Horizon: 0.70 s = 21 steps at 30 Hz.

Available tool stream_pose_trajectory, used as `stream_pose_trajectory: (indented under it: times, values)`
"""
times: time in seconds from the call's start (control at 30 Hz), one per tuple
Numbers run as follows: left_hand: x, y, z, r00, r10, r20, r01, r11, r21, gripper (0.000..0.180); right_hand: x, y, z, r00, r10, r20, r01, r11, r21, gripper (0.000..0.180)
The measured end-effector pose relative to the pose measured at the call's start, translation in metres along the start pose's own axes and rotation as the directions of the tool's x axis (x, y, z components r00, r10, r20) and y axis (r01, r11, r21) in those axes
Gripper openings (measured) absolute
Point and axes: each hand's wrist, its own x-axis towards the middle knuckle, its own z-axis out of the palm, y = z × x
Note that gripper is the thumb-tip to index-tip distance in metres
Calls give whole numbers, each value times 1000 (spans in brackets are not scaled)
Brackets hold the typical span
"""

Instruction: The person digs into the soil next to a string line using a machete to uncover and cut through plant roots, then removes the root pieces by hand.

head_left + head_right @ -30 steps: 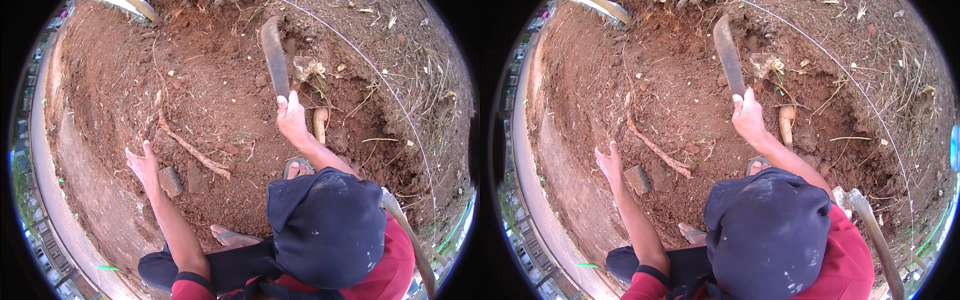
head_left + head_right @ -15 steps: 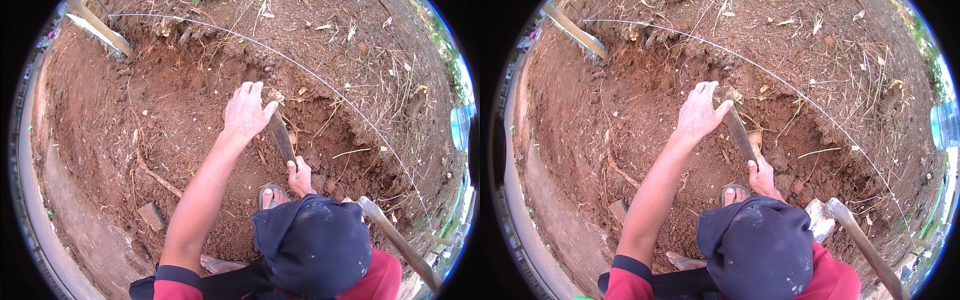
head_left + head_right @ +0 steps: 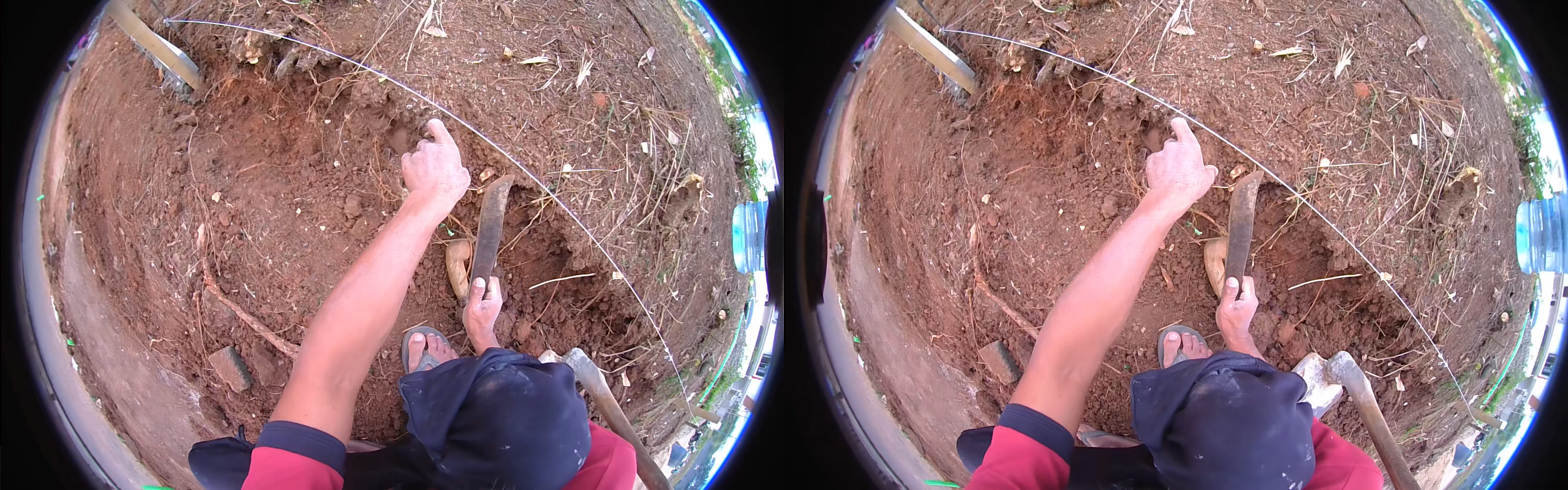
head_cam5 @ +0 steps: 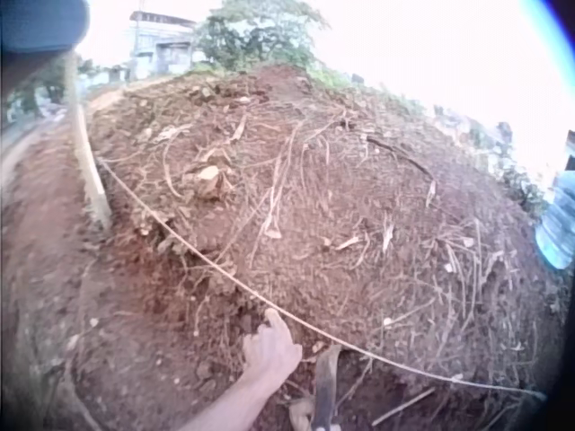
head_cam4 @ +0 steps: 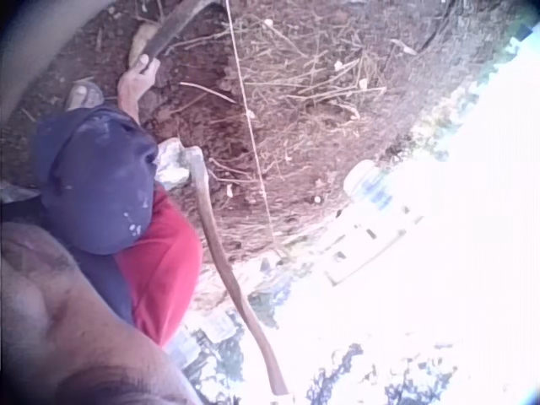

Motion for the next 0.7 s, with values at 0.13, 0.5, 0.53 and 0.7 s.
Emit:
stream_pose_trajectory:
  times: [0.13, 0.5, 0.53, 0.7]
  values:
    - [-1, -6, 1, 998, 55, -22, -55, 998, -22, 63, 12, 1, 6, 994, -15, -110, 17, 1000, 19, 37]
    - [-4, -14, -1, 998, 38, -59, -45, 990, -134, 67, 54, -30, -7, 991, 41, -126, -21, 988, 151, 35]
    - [-3, -13, -2, 999, 8, -31, -12, 991, -134, 72, 55, -34, -7, 992, 55, -114, -35, 985, 170, 35]
    - [10, 0, -15, 972, -228, 46, 232, 938, -258, 80, 56, -27, -13, 995, -7, -97, 14, 997, 76, 36]
